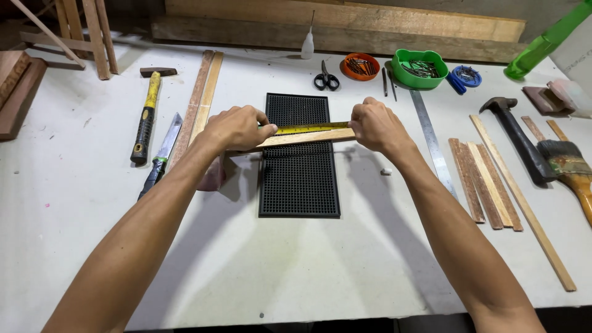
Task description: The recorder is measuring and marking wooden slats on a workbench using a tape measure and a metal ruler.
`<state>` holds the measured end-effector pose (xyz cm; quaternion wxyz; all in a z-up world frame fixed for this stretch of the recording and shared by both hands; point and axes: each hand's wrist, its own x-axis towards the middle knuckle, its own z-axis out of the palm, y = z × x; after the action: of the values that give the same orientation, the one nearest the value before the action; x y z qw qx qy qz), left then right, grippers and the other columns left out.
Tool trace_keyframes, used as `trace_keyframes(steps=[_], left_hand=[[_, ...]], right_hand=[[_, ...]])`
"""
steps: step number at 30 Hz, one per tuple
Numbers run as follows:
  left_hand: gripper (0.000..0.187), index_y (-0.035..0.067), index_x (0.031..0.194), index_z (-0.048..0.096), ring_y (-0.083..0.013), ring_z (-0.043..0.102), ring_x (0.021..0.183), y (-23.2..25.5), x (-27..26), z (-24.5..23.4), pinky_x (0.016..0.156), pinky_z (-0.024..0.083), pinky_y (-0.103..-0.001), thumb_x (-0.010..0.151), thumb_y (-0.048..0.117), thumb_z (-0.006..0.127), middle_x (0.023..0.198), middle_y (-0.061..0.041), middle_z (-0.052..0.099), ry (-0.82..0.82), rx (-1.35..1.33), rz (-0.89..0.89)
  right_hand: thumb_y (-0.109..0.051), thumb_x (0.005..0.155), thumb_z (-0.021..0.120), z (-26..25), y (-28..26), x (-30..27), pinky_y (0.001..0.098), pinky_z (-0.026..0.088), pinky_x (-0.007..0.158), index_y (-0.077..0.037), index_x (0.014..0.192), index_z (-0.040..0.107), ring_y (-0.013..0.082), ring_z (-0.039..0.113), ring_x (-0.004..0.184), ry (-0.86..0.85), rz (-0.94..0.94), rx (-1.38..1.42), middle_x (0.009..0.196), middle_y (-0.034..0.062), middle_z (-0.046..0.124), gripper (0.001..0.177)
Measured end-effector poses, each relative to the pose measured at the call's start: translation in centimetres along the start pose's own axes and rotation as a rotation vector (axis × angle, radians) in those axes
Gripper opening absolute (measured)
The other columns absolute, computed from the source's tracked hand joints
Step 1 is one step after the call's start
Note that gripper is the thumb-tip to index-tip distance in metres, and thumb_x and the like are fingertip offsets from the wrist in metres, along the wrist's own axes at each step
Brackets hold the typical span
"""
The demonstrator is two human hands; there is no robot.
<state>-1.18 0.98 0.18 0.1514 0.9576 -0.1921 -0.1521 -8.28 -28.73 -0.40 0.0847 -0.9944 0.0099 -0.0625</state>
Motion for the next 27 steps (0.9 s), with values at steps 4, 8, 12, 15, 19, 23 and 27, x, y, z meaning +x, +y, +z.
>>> trace_keyframes(steps=[4,8,12,15,19,23,27], left_hand=[[0.046,0.021,0.125,0.072,-0.0251,0.073,0.084,0.0,0.2,0.0,0.079,0.058,-0.052,0.092,0.051,0.06,0.099,-0.013,0.078,-0.007,-0.002,-0.026],[0.044,0.017,0.112,0.079,-0.0229,0.073,0.077,-0.9,1.8,0.8,0.074,0.057,-0.05,0.093,0.052,0.06,0.089,-0.013,0.078,-0.059,-0.012,-0.038],[0.045,0.017,0.11,0.08,-0.0227,0.071,0.072,-0.9,2.2,0.8,0.069,0.058,-0.049,0.093,0.053,0.059,0.084,-0.014,0.078,-0.113,-0.024,-0.075],[0.044,0.016,0.109,0.08,-0.0214,0.071,0.071,-1.2,2.7,0.7,0.067,0.058,-0.047,0.094,0.052,0.059,0.082,-0.012,0.076,-0.121,-0.002,-0.072],[0.044,0.019,0.114,0.08,-0.0197,0.068,0.071,-1.0,3.2,-0.1,0.064,0.054,-0.043,0.093,0.053,0.062,0.082,-0.009,0.073,-0.099,0.024,-0.011],[0.045,0.019,0.119,0.077,-0.0214,0.069,0.07,1.2,3.2,-1.3,0.058,0.056,-0.039,0.095,0.052,0.058,0.079,-0.011,0.074,-0.181,0.025,-0.08],[0.046,0.022,0.12,0.079,-0.0213,0.07,0.072,1.9,5.7,-0.3,0.061,0.057,-0.041,0.094,0.053,0.057,0.08,-0.009,0.075,-0.19,0.036,-0.036]], right_hand=[[-0.017,0.095,0.065,0.4,-0.6,-0.4,0.0451,0.058,0.084,-0.004,0.099,0.076,0.0305,0.068,0.09,0.04,-0.001,0.004,0.106,0.0144,0.065,0.018],[-0.027,0.089,0.073,1.1,-2.3,-0.2,0.0436,0.056,0.087,-0.01,0.109,0.074,0.0279,0.067,0.095,-0.031,-0.08,-0.009,0.11,0.0094,0.065,0.026],[-0.03,0.09,0.074,3.0,-3.4,1.4,0.0418,0.056,0.089,-0.013,0.12,0.072,0.0254,0.068,0.097,-0.076,-0.252,0.099,0.115,0.0054,0.067,0.034],[-0.02,0.086,0.073,4.4,-3.5,2.8,0.0417,0.057,0.089,-0.013,0.118,0.073,0.0249,0.068,0.101,-0.109,-0.301,0.04,0.112,0.0044,0.07,0.033],[-0.022,0.093,0.07,4.2,-3.4,2.7,0.04,0.058,0.088,-0.013,0.113,0.076,0.0242,0.069,0.099,-0.159,-0.222,-0.002,0.113,0.0049,0.07,0.023],[-0.022,0.095,0.069,5.0,-1.8,2.6,0.0396,0.058,0.087,-0.012,0.119,0.074,0.0237,0.068,0.097,-0.097,-0.208,-0.001,0.109,0.0073,0.07,0.026],[-0.02,0.086,0.073,5.3,-0.9,2.3,0.0387,0.057,0.084,-0.01,0.127,0.067,0.0229,0.066,0.095,-0.039,-0.192,0.015,0.108,0.0078,0.068,0.043]])
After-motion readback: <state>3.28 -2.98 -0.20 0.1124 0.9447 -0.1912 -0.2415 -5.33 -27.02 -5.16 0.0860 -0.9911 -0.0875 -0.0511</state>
